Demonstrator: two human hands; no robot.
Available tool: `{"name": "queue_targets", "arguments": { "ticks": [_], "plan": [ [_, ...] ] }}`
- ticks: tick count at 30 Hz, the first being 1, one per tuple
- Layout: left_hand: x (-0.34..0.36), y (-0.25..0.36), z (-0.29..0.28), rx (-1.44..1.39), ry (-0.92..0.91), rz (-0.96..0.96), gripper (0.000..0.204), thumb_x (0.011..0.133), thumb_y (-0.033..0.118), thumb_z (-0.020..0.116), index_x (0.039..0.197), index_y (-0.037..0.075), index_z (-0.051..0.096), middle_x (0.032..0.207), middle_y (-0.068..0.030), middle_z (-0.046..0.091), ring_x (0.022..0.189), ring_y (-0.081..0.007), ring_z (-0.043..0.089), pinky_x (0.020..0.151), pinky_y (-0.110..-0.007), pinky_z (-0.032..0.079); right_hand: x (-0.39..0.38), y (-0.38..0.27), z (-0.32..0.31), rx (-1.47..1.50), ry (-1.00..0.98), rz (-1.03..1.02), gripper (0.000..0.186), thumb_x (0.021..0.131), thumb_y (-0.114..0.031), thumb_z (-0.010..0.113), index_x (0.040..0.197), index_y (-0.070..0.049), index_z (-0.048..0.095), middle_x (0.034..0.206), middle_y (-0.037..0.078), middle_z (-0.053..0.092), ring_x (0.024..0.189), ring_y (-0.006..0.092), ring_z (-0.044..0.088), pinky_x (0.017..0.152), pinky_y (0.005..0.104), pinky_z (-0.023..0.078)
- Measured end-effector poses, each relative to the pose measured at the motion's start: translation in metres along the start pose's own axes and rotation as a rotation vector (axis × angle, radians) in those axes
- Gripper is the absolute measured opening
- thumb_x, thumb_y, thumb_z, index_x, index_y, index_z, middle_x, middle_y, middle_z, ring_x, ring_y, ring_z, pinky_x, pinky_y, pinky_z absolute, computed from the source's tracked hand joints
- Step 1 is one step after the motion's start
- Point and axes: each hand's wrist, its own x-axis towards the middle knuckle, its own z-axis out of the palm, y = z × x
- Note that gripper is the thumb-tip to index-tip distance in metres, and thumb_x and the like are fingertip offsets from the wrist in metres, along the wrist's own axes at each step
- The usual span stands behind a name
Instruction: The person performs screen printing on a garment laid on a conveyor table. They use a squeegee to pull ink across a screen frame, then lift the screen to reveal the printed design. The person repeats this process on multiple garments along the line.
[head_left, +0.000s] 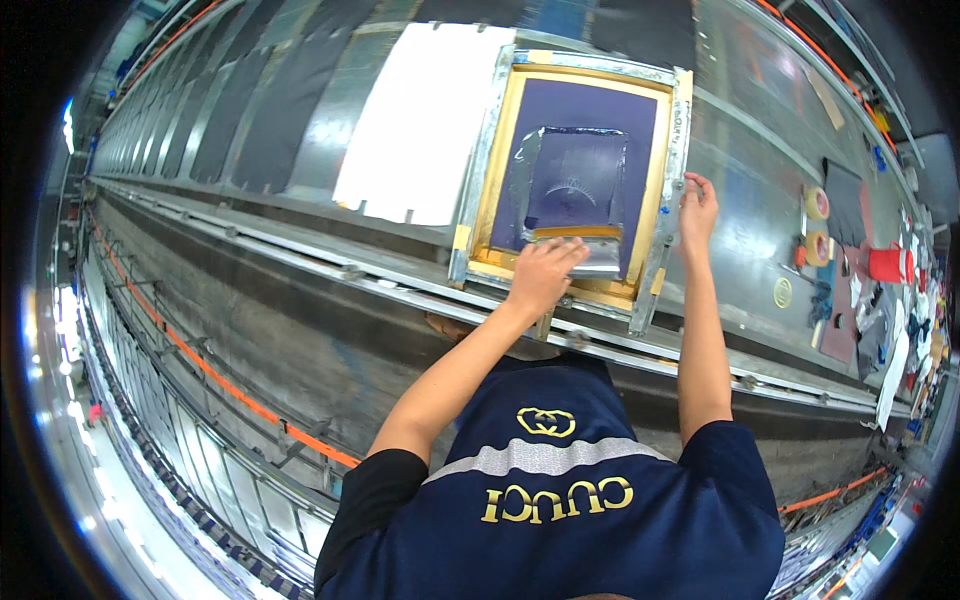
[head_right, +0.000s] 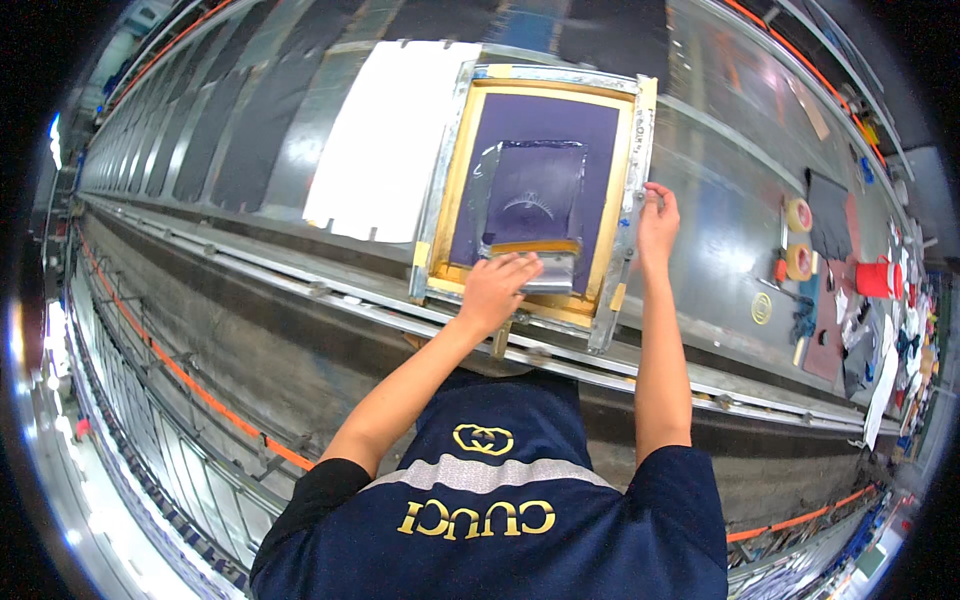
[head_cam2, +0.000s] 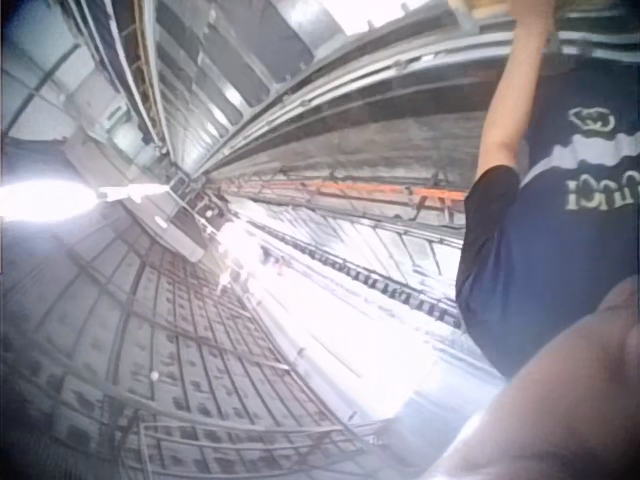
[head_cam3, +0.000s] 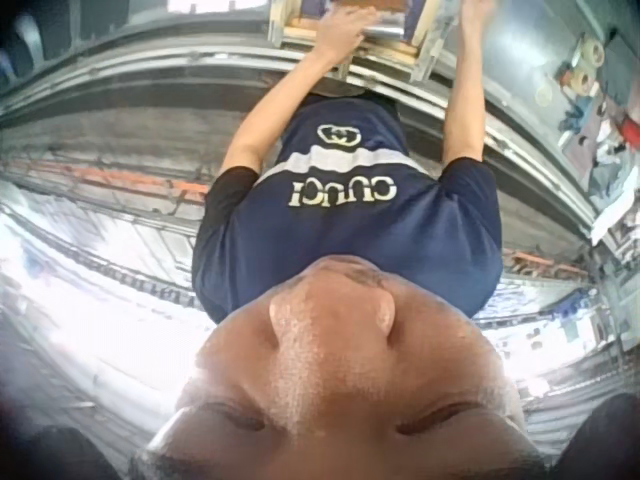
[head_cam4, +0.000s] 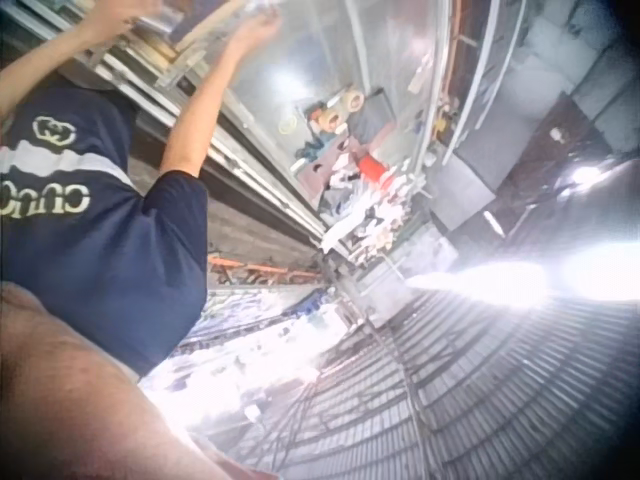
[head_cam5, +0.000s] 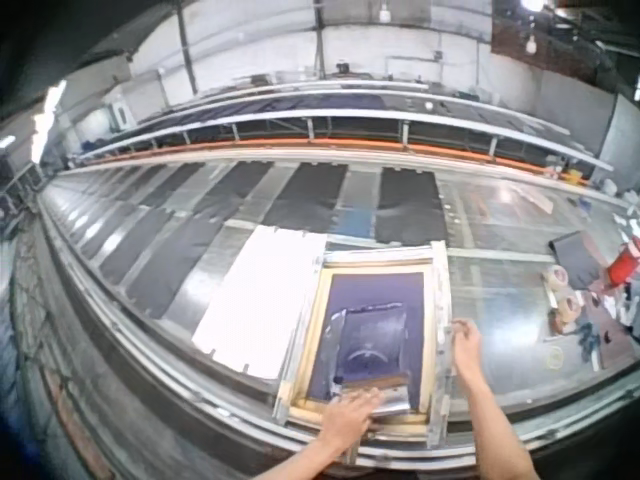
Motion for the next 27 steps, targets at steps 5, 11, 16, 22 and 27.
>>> {"name": "queue_targets", "arguments": {
  "ticks": [5, 11, 16, 22, 27],
  "plan": [
    [-0.056, -0.121, -0.085, 0.091, -0.004, 0.135, 0.067, 0.076, 0.007, 0.076, 0.14, 0.021, 0.063, 0.148, 0.0014, 0.062, 0.135, -0.0221, 0.058, 0.103, -0.043, 0.047, -0.045, -0.04, 0.141, 0.035, -0.055, -0.007, 0.02, 0.106, -0.02, 0.06, 0.118, -0.008, 0.07, 0.076, -0.006, 0.052, 0.065, 0.004, 0.044, 0.056, 0.0255, 0.035],
    [-0.109, -0.245, -0.169, 0.025, -0.016, 0.066, 0.062, 0.079, 0.004, 0.073, 0.138, 0.02, 0.066, 0.147, 0.0027, 0.063, 0.139, -0.0216, 0.056, 0.107, -0.042, 0.045, -0.103, -0.064, 0.287, 0.0, -0.015, -0.043, 0.021, 0.106, -0.019, 0.058, 0.117, -0.007, 0.071, 0.074, -0.006, 0.053, 0.064, 0.0057, 0.045, 0.057, 0.0275, 0.037],
    [-0.133, -0.254, -0.166, 0.148, -0.104, 0.071, 0.063, 0.08, 0.005, 0.071, 0.14, 0.022, 0.065, 0.151, 0.0021, 0.06, 0.141, -0.0202, 0.054, 0.112, -0.046, 0.044, -0.144, -0.042, 0.298, -0.003, -0.002, -0.011, 0.022, 0.107, -0.019, 0.055, 0.121, -0.01, 0.069, 0.071, -0.004, 0.052, 0.063, 0.0076, 0.044, 0.058, 0.0291, 0.037],
    [-0.159, -0.325, -0.142, -0.075, 0.169, -0.187, 0.043, 0.078, 0.007, 0.073, 0.12, 0.013, 0.076, 0.121, -0.0061, 0.076, 0.108, -0.0254, 0.072, 0.085, -0.038, 0.055, -0.188, 0.015, 0.371, 0.053, 0.006, 0.044, 0.024, 0.107, -0.022, 0.053, 0.12, -0.011, 0.068, 0.067, 0.002, 0.053, 0.061, 0.0116, 0.045, 0.06, 0.0322, 0.04],
    [-0.192, -0.403, -0.223, -0.076, 0.32, -0.645, 0.014, 0.079, 0.01, 0.075, 0.083, 0.0, 0.066, 0.068, -0.0129, 0.062, 0.056, -0.0222, 0.053, 0.058, -0.037, 0.044, -0.236, 0.0, 0.459, 0.048, -0.035, 0.131, 0.024, 0.107, -0.025, 0.052, 0.118, -0.009, 0.068, 0.067, 0.004, 0.054, 0.061, 0.0144, 0.048, 0.062, 0.0343, 0.042]
  ]
}}
